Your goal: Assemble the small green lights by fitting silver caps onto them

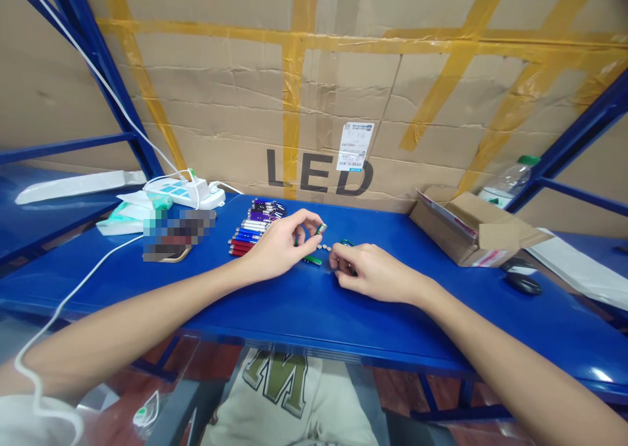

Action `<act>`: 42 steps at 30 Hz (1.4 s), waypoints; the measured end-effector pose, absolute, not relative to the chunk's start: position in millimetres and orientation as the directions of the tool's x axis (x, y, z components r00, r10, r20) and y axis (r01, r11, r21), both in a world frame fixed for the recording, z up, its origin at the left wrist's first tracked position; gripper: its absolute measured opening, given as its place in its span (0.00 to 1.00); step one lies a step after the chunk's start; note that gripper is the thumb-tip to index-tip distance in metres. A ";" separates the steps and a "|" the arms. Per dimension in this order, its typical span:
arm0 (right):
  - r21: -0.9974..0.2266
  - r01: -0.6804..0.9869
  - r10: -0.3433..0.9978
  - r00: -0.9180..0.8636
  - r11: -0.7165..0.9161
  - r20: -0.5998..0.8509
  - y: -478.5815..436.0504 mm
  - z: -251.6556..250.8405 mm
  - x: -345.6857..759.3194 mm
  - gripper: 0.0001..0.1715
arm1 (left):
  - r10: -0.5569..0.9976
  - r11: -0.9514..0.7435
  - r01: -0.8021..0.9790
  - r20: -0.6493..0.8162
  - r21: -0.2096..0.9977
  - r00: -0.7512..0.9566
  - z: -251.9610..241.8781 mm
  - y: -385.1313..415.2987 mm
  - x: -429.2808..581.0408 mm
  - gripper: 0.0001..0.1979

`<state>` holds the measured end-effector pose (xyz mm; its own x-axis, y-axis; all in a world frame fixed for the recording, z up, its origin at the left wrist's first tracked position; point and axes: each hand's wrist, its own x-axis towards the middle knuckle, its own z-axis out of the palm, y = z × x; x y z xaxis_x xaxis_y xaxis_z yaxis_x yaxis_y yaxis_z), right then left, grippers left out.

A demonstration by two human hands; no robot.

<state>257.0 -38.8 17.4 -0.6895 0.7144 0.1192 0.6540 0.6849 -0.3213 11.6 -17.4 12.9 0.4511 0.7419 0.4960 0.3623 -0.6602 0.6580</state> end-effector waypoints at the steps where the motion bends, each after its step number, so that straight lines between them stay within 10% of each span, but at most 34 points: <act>1: -0.319 0.654 0.714 -0.690 0.686 0.122 -38.7 17.1 257.0 0.09 | 0.741 -0.661 0.363 0.496 0.657 0.453 12.9 -17.2 11.6 0.10; 8: -0.351 0.602 0.674 -0.727 0.718 0.131 -37.5 15.8 257.1 0.07 | 0.738 -0.662 0.356 0.491 0.660 0.463 12.4 -16.8 11.6 0.10; 19: -0.505 0.563 0.751 -0.406 0.654 0.521 -34.2 16.7 260.1 0.06 | 0.679 -0.725 0.376 0.507 0.577 0.530 9.8 -15.4 12.0 0.09; 42: -0.435 0.428 0.609 -0.496 0.792 0.619 -32.8 16.2 259.3 0.04 | 0.607 -0.792 0.382 0.548 0.476 0.576 7.8 -12.8 10.0 0.08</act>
<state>259.3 -32.8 16.2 -0.4956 0.6088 0.6195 0.4283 0.7918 -0.4354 10.0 -12.8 7.8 0.5757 0.6071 0.5477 0.3819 -0.7919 0.4764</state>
